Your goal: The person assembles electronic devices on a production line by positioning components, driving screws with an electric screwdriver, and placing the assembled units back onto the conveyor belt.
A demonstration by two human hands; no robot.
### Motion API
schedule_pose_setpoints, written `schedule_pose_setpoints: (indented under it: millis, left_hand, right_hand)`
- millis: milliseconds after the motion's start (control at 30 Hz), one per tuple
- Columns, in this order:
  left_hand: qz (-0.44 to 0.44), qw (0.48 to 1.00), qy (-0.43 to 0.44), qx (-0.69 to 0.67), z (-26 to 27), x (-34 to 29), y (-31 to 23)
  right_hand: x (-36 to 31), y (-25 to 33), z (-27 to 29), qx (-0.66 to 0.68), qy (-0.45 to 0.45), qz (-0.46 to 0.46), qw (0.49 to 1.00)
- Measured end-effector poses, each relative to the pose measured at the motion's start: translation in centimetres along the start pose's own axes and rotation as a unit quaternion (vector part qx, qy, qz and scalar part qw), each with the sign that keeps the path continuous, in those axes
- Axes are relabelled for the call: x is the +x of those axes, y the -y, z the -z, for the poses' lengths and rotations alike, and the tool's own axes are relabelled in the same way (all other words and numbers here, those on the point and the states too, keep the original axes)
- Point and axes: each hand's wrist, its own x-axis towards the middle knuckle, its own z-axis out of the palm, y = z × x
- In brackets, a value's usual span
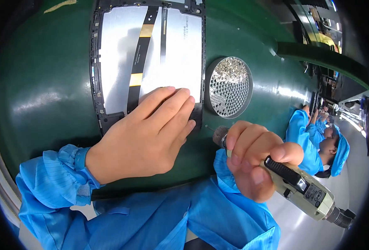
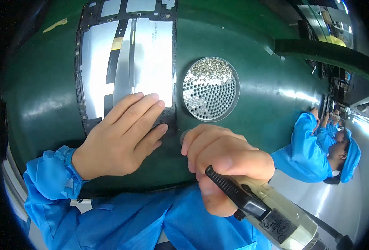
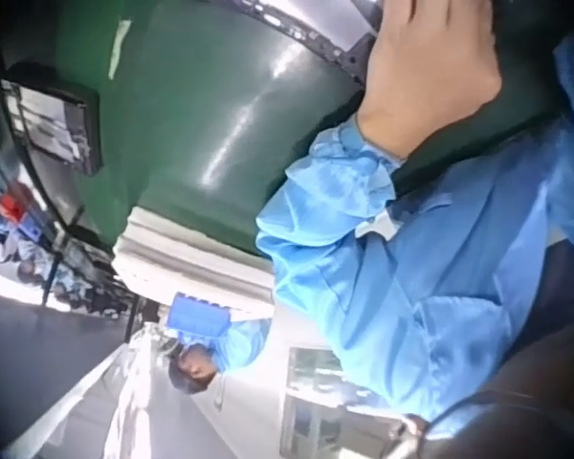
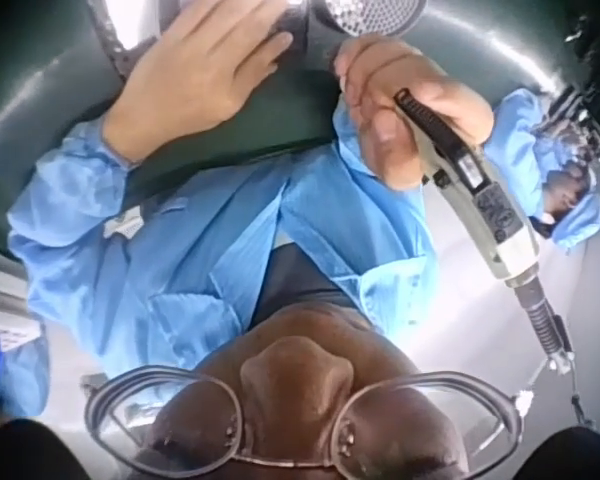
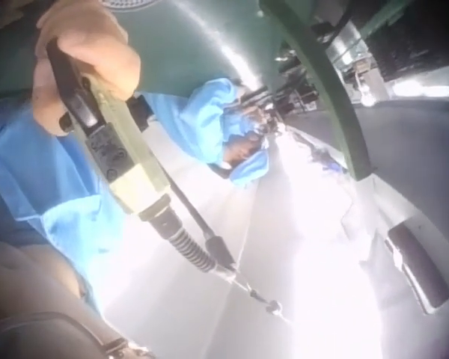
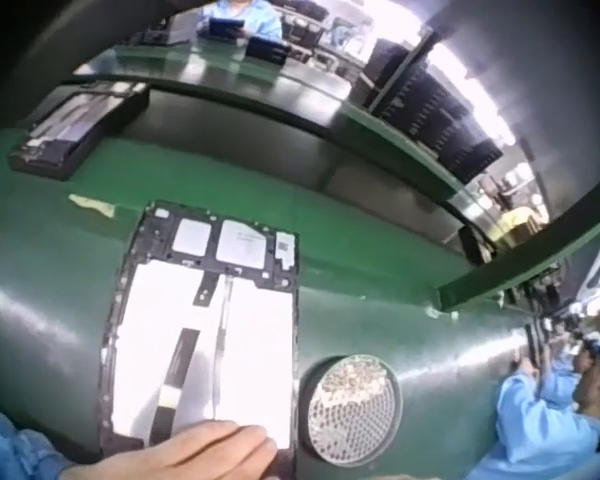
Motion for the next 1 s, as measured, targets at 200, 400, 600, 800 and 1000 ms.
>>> schedule_pose_setpoints:
  millis: [200, 400, 600, 800, 1000]
  left_hand:
    - [0.002, 1.0, -0.006, 0.002, -0.1, 0.0, -0.1]
    - [0.004, 1.0, -0.013, 0.01, -0.2, -0.1, -0.1]
    - [0.007, 1.0, -0.017, 0.012, -0.2, -0.1, -0.2]
    - [0.016, 1.0, -0.018, 0.005, -0.4, -0.1, -0.2]
    - [0.012, 1.0, -0.02, 0.01, -0.5, -0.2, -0.2]
  right_hand:
    - [0.3, -0.6, 0.1, 0.034, 0.018, 0.018, 0.999]
    - [0.3, -0.9, -0.2, 0.024, 0.01, 0.016, 1.0]
    - [0.4, -0.8, -0.1, 0.019, 0.016, 0.017, 1.0]
    - [0.3, -0.6, -0.4, -0.016, 0.028, -0.023, 0.999]
    - [0.3, -1.1, -0.3, -0.015, 0.05, -0.006, 0.999]
